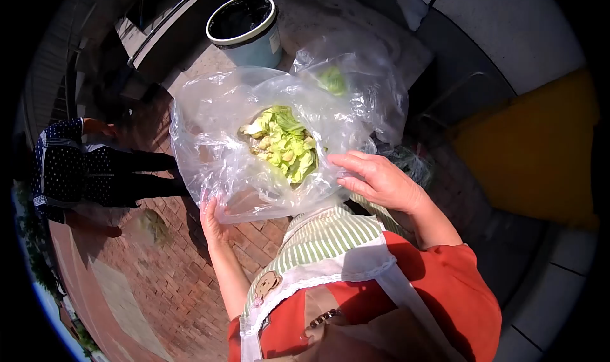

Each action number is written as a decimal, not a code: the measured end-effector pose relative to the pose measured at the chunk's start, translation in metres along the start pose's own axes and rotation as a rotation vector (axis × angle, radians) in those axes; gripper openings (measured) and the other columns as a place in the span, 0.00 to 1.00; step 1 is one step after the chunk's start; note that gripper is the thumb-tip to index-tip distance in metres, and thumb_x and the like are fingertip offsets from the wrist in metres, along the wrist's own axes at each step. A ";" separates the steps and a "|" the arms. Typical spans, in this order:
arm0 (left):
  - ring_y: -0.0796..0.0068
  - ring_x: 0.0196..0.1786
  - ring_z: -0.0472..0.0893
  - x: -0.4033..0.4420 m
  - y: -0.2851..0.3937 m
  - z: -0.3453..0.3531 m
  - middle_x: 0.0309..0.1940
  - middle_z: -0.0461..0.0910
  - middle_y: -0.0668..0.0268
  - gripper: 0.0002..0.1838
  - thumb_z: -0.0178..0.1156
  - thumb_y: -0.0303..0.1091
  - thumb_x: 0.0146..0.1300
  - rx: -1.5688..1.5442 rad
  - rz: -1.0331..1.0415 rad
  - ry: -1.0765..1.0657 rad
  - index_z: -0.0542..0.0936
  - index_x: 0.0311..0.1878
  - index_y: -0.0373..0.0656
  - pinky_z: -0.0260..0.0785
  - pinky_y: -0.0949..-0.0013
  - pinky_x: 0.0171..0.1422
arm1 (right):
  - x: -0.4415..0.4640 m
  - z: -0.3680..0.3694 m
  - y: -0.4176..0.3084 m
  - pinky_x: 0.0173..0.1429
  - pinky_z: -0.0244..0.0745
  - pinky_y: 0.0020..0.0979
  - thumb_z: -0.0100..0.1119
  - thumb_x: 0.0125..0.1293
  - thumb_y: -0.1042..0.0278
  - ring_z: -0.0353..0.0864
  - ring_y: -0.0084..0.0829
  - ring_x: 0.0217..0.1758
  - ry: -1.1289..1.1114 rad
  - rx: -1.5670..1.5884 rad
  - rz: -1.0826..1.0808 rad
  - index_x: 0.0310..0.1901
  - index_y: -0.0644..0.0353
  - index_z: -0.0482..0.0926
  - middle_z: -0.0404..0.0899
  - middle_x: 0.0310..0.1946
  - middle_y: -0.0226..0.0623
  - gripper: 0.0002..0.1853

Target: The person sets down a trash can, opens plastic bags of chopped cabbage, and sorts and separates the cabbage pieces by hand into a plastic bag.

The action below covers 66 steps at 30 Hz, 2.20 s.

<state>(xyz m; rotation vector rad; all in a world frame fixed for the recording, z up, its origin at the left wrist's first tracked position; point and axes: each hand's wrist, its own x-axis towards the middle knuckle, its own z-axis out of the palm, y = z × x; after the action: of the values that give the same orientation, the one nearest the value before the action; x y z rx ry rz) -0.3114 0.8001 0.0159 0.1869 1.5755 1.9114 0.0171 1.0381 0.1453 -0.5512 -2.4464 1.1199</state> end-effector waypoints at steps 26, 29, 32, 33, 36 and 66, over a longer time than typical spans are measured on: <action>0.51 0.66 0.64 0.084 -0.006 0.025 0.65 0.67 0.57 0.34 0.68 0.41 0.55 1.856 0.324 -0.512 0.71 0.66 0.48 0.50 0.44 0.73 | 0.076 0.115 0.082 0.71 0.59 0.47 0.70 0.57 0.58 0.61 0.56 0.71 -0.260 -0.519 0.559 0.76 0.40 0.45 0.52 0.73 0.55 0.51; 0.52 0.62 0.68 0.064 0.030 0.054 0.62 0.71 0.57 0.33 0.67 0.42 0.58 1.847 0.404 -0.399 0.71 0.66 0.45 0.55 0.49 0.70 | 0.072 0.084 0.054 0.67 0.65 0.45 0.67 0.60 0.54 0.70 0.55 0.65 -0.099 -0.585 0.351 0.76 0.44 0.44 0.56 0.71 0.57 0.49; 0.53 0.59 0.71 0.055 0.059 0.106 0.57 0.75 0.56 0.31 0.66 0.40 0.59 1.773 0.593 -0.271 0.71 0.65 0.44 0.59 0.54 0.66 | 0.063 0.032 0.066 0.62 0.71 0.39 0.61 0.66 0.49 0.79 0.46 0.56 0.270 -0.185 0.253 0.76 0.50 0.42 0.60 0.69 0.57 0.47; 0.54 0.57 0.72 0.051 0.065 0.124 0.55 0.76 0.56 0.29 0.65 0.38 0.60 1.708 0.687 -0.204 0.72 0.65 0.43 0.61 0.55 0.63 | 0.060 0.021 0.083 0.59 0.73 0.35 0.55 0.69 0.47 0.81 0.41 0.52 0.480 0.047 0.192 0.76 0.53 0.42 0.62 0.68 0.55 0.43; 0.55 0.54 0.73 0.045 0.072 0.191 0.51 0.77 0.55 0.28 0.64 0.34 0.60 1.343 0.803 -0.370 0.73 0.64 0.42 0.61 0.55 0.62 | 0.062 -0.039 0.134 0.49 0.76 0.29 0.37 0.76 0.43 0.83 0.31 0.47 0.950 0.301 0.281 0.74 0.59 0.44 0.69 0.63 0.50 0.36; 0.57 0.48 0.78 0.060 -0.059 0.222 0.39 0.82 0.59 0.29 0.63 0.41 0.61 1.783 0.021 -0.798 0.71 0.65 0.46 0.59 0.50 0.67 | 0.095 -0.005 0.335 0.71 0.62 0.38 0.71 0.53 0.60 0.66 0.49 0.69 0.104 -0.272 0.895 0.76 0.55 0.43 0.60 0.69 0.56 0.55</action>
<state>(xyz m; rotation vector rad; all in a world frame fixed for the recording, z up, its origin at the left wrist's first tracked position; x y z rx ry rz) -0.2269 1.0213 0.0044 1.4058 2.0383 -0.1780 0.0021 1.2911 -0.0936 -1.8539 -2.2834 0.9822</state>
